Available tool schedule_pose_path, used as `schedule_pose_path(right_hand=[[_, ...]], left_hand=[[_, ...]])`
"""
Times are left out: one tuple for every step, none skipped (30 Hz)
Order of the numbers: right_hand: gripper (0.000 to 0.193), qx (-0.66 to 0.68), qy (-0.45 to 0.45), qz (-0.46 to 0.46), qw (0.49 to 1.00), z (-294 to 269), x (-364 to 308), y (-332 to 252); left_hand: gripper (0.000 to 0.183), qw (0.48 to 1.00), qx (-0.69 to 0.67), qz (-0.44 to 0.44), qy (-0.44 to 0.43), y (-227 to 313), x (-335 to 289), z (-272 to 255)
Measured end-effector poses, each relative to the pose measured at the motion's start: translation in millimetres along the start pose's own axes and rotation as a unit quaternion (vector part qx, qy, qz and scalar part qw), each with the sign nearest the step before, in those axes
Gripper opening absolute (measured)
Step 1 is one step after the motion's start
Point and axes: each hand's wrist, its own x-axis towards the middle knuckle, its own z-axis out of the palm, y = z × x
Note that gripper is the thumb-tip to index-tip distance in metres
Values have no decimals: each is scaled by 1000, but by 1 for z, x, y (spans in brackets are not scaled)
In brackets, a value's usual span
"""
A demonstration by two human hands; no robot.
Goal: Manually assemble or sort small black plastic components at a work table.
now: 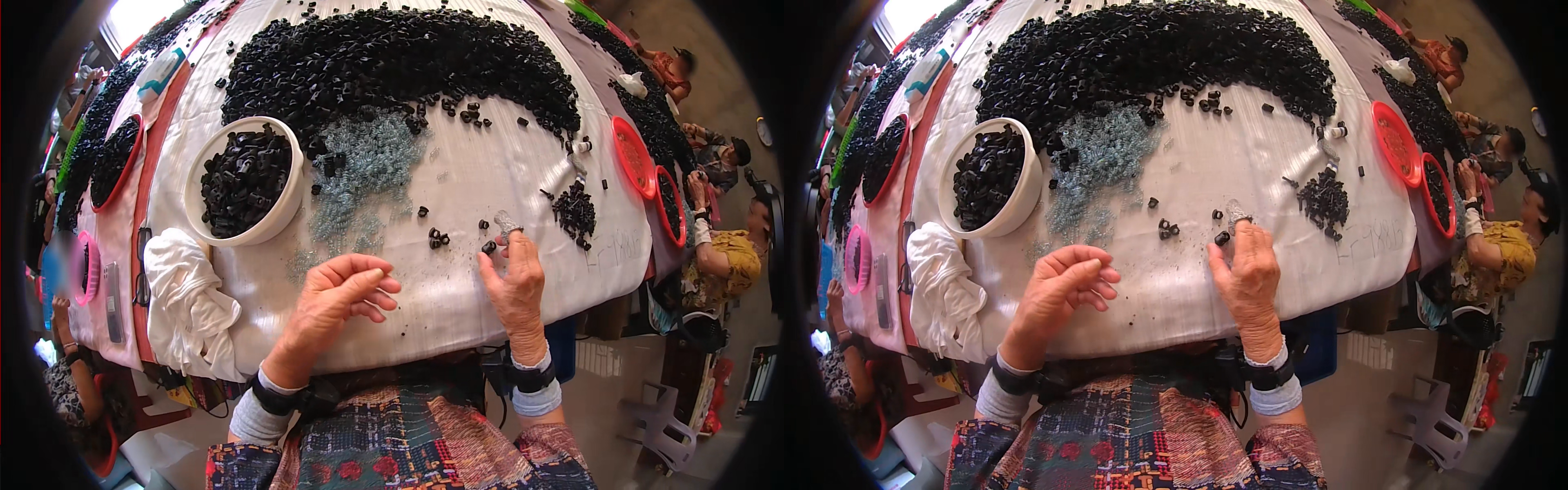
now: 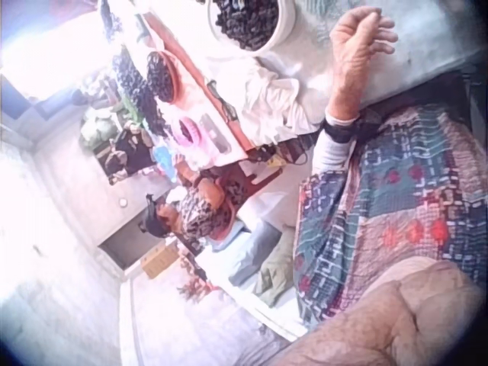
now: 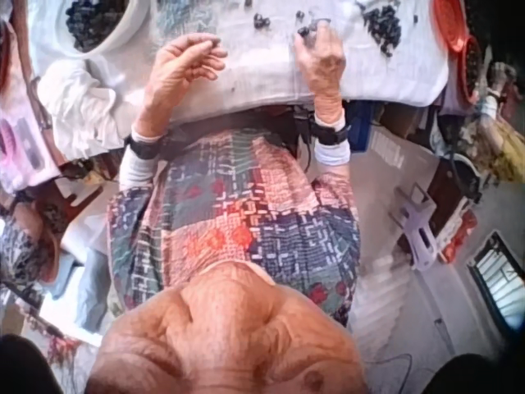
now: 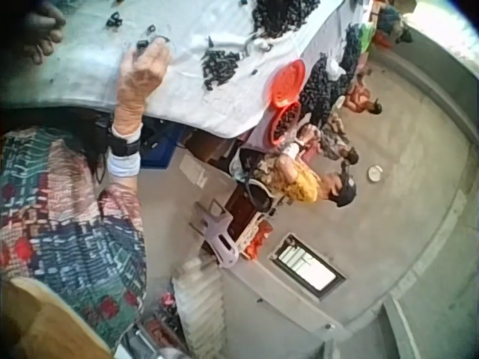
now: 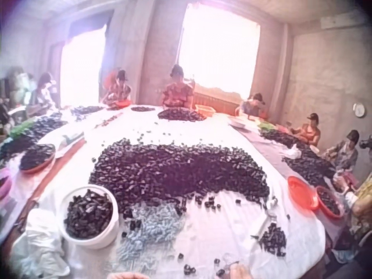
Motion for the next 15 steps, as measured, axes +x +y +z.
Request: schedule_pose_path(right_hand=[[36,-6,-6,-9,1000,2,1,-1],[36,-11,-13,-19,1000,4,2,-1],[36,-9,-14,-20,1000,6,2,-3],[37,7,-13,-5,1000,7,1,-6],[37,24,-12,10,1000,7,0,-9],[37,25,-12,9,1000,6,-3,-13],[37,47,-4,-12,999,4,-8,-19],[37,70,4,-34,997,2,-11,-26],[37,119,19,-90,989,0,-9,-38],[37,117,21,-89,989,-1,-8,-47],[38,154,16,-130,979,-1,-7,-57],[38,194,10,-172,966,-1,-7,-65],[38,194,11,-173,965,0,-8,-72],[40,213,-9,-192,958,2,-9,-78],[42,231,-29,-212,949,2,-10,-82]], left_hand=[[23,1000,8,-8,-14,-1,1,2],[23,1000,8,-9,-13,-1,2,5],[24,999,17,-14,-25,-1,1,6],[24,999,26,-18,-36,-1,0,8],[23,999,35,-22,-34,-1,-1,10],[23,999,36,-22,-32,-2,1,12],[24,998,45,-32,-34,-3,2,14],[24,997,54,-42,-37,-4,3,15],[25,997,53,-46,-36,-3,2,17],[25,997,54,-46,-40,-4,4,18],[25,997,51,-43,-37,-5,5,19],[24,998,47,-39,-31,-5,4,19],[24,998,48,-37,-31,-7,4,16],[24,996,70,-22,-54,-10,5,10],[25,993,91,-8,-76,-12,4,6]])
